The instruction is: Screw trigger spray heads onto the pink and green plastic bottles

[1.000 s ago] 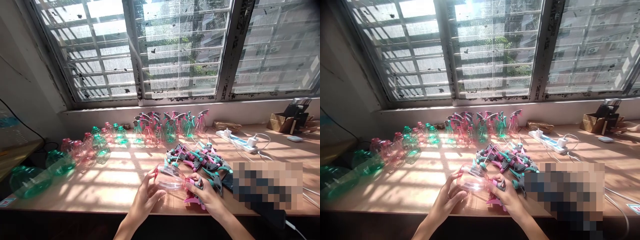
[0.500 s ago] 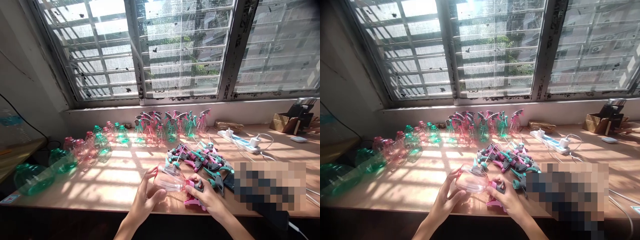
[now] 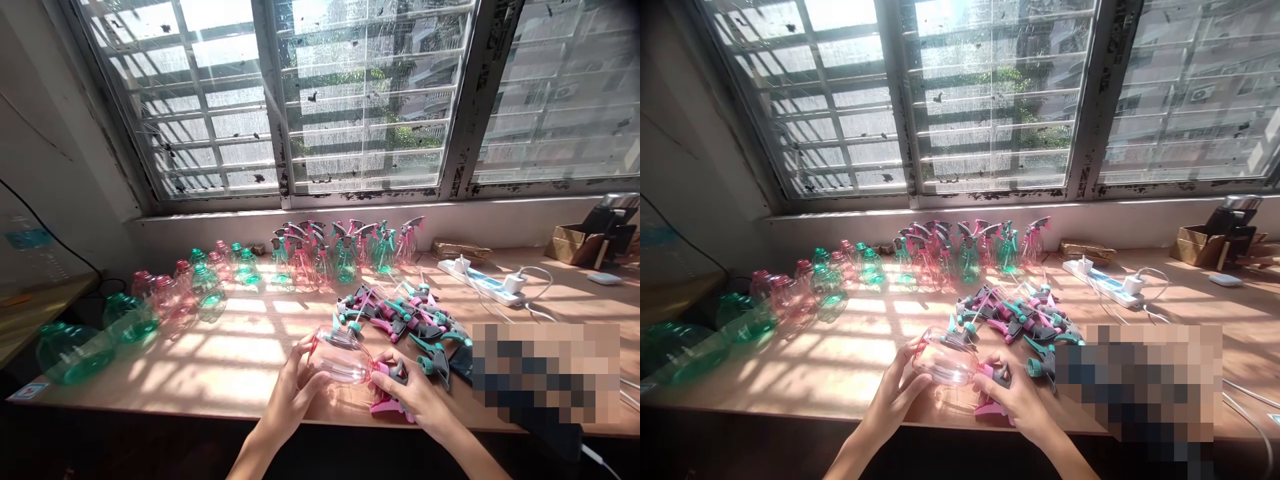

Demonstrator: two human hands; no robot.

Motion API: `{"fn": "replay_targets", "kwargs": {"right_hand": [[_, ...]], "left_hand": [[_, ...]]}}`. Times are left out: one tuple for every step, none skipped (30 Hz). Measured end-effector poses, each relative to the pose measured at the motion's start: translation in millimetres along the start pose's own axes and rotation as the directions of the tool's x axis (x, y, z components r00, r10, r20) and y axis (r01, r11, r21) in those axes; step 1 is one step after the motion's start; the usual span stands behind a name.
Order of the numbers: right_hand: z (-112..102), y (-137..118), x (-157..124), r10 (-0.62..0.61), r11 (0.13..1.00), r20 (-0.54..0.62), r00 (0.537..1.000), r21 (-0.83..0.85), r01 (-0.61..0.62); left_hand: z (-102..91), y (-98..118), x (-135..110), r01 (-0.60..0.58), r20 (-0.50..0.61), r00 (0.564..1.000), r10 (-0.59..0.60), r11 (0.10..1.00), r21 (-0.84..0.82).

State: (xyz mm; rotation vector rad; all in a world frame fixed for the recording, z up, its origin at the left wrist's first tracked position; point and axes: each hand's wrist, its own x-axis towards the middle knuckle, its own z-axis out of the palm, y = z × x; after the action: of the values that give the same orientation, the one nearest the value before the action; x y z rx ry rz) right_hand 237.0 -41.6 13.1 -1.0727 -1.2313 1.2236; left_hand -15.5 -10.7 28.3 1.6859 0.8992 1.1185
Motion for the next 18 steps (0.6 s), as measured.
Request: {"fn": "replay_targets", "kwargs": {"right_hand": [[0.5, -0.9, -0.2, 0.001, 1.0, 0.0, 1.0, 0.007, -0.001], [0.7, -2.1, -0.2, 0.006, 1.0, -0.005, 1.0, 0.019, -0.006], [0.6, -3.4, -0.2, 0.017, 0.999, -0.013, 1.0, 0.034, -0.017], [0.2, -4.8, -0.1, 0.031, 0.998, -0.013, 0.999, 0.054, -0.031], [-0.3, -6.1, 0.0, 0.046, 0.996, -0.009, 0.999, 0.078, -0.045], [-0.8, -7.3, 0.0, 0.058, 0.993, -0.003, 0.998, 0.099, -0.057], [-1.1, -8.1, -0.1, 0.068, 0.991, 0.007, 0.998, 0.112, -0.068], [-1.1, -8.6, -0.3, 0.076, 0.99, 0.014, 0.997, 0.12, -0.077], [-0.9, -8.7, -0.5, 0.078, 0.99, 0.017, 0.997, 0.119, -0.079], [-0.5, -8.4, -0.7, 0.07, 0.992, 0.015, 0.997, 0.108, -0.071], [0.0, -7.6, -0.9, 0.054, 0.994, 0.007, 0.998, 0.092, -0.055], [0.6, -6.6, -1.0, 0.037, 0.996, 0.002, 0.999, 0.078, -0.037], [0.9, -5.5, -1.0, 0.022, 0.998, -0.002, 1.0, 0.063, -0.022], [1.0, -4.3, -0.8, 0.015, 0.999, -0.003, 1.0, 0.048, -0.014], [0.9, -3.3, -0.5, 0.013, 0.999, 0.001, 1.0, 0.036, -0.013], [0.6, -2.6, -0.1, 0.015, 0.999, 0.006, 1.0, 0.029, -0.015], [0.2, -2.4, 0.3, 0.018, 0.999, 0.014, 1.0, 0.029, -0.019], [-0.2, -2.6, 0.8, 0.021, 0.999, 0.021, 1.0, 0.042, -0.022]], "left_hand": [[-0.6, 0.8, 0.3, -0.002, -0.01, 1.0, 0.003, 0.999, 0.036], [-1.2, 1.2, 0.6, -0.014, -0.016, 1.0, 0.015, 0.998, 0.065], [-1.4, 1.4, 1.0, -0.03, -0.02, 0.999, 0.031, 0.996, 0.081], [-1.4, 1.3, 1.3, -0.048, -0.025, 0.998, 0.05, 0.995, 0.091], [-1.0, 1.0, 1.5, -0.064, -0.033, 0.997, 0.068, 0.993, 0.1], [-0.3, 0.7, 1.6, -0.078, -0.038, 0.996, 0.082, 0.992, 0.102], [0.5, 0.4, 1.4, -0.085, -0.033, 0.996, 0.089, 0.992, 0.091], [1.3, 0.3, 1.2, -0.087, -0.018, 0.996, 0.088, 0.994, 0.068], [2.0, 0.3, 0.8, -0.08, 0.006, 0.997, 0.08, 0.996, 0.043], [2.5, 0.4, 0.4, -0.071, 0.027, 0.997, 0.07, 0.997, 0.02], [2.6, 0.6, 0.1, -0.058, 0.04, 0.998, 0.058, 0.998, 0.001], [2.4, 0.8, -0.1, -0.043, 0.041, 0.998, 0.043, 0.999, -0.009], [1.9, 0.9, -0.1, -0.027, 0.032, 0.999, 0.027, 1.0, -0.01], [1.3, 0.9, 0.1, -0.015, 0.018, 1.0, 0.015, 1.0, -0.008], [0.6, 0.6, 0.4, -0.008, 0.004, 1.0, 0.009, 1.0, -0.006], [0.0, 0.2, 0.8, -0.008, -0.002, 1.0, 0.008, 1.0, -0.001], [-0.3, -0.4, 1.2, -0.014, 0.004, 1.0, 0.014, 1.0, 0.007], [-0.3, -1.1, 1.6, -0.027, 0.008, 1.0, 0.027, 1.0, 0.016]]}}
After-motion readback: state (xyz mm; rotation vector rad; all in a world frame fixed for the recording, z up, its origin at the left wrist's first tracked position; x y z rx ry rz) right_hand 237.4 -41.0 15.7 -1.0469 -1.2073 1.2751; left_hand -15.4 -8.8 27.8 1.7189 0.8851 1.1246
